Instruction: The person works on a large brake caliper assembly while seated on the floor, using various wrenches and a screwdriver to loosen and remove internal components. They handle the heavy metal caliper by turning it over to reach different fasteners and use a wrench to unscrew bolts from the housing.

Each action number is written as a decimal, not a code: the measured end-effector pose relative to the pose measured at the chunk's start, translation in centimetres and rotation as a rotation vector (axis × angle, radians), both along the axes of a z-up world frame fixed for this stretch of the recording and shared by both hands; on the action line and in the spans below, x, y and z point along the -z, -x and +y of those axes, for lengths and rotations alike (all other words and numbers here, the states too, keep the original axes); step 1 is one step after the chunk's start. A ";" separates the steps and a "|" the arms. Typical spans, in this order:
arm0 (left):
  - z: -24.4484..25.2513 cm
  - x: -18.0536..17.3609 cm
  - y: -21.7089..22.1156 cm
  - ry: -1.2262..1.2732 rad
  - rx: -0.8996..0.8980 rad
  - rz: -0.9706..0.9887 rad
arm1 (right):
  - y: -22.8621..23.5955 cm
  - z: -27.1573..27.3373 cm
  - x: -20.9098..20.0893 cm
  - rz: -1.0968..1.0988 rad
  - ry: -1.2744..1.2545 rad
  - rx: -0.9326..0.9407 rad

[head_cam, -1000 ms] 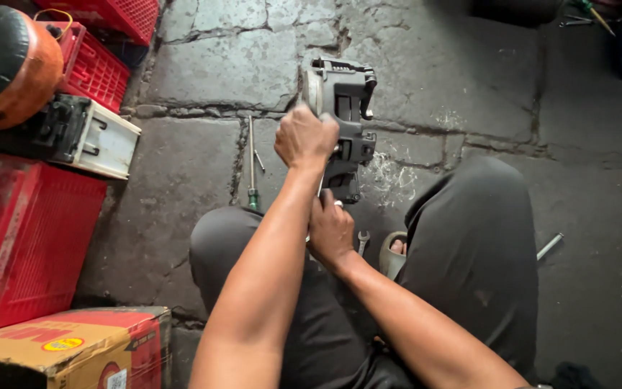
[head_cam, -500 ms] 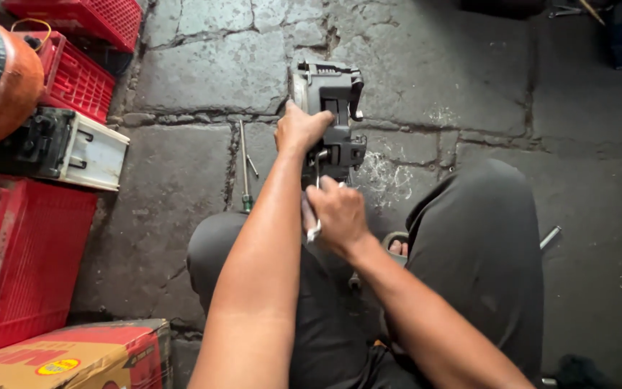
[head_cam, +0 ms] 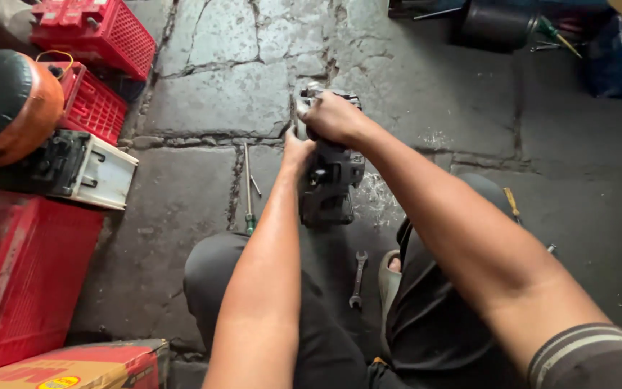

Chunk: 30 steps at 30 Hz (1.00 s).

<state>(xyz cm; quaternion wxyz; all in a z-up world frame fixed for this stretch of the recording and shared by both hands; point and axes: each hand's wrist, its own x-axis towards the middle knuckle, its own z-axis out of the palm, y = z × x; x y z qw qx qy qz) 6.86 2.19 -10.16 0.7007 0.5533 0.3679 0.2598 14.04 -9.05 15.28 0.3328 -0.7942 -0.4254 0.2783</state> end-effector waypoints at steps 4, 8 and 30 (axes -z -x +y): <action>-1.1 -2.9 1.1 0.087 0.030 0.008 | 2.9 -5.7 -1.2 0.088 -0.213 0.093; -3.5 -11.5 3.5 -0.268 0.088 0.423 | 10.4 -12.8 0.0 -0.186 -0.357 0.091; -6.2 -12.2 8.1 0.325 -0.019 0.216 | 2.8 -2.3 -1.1 -0.056 -0.147 0.280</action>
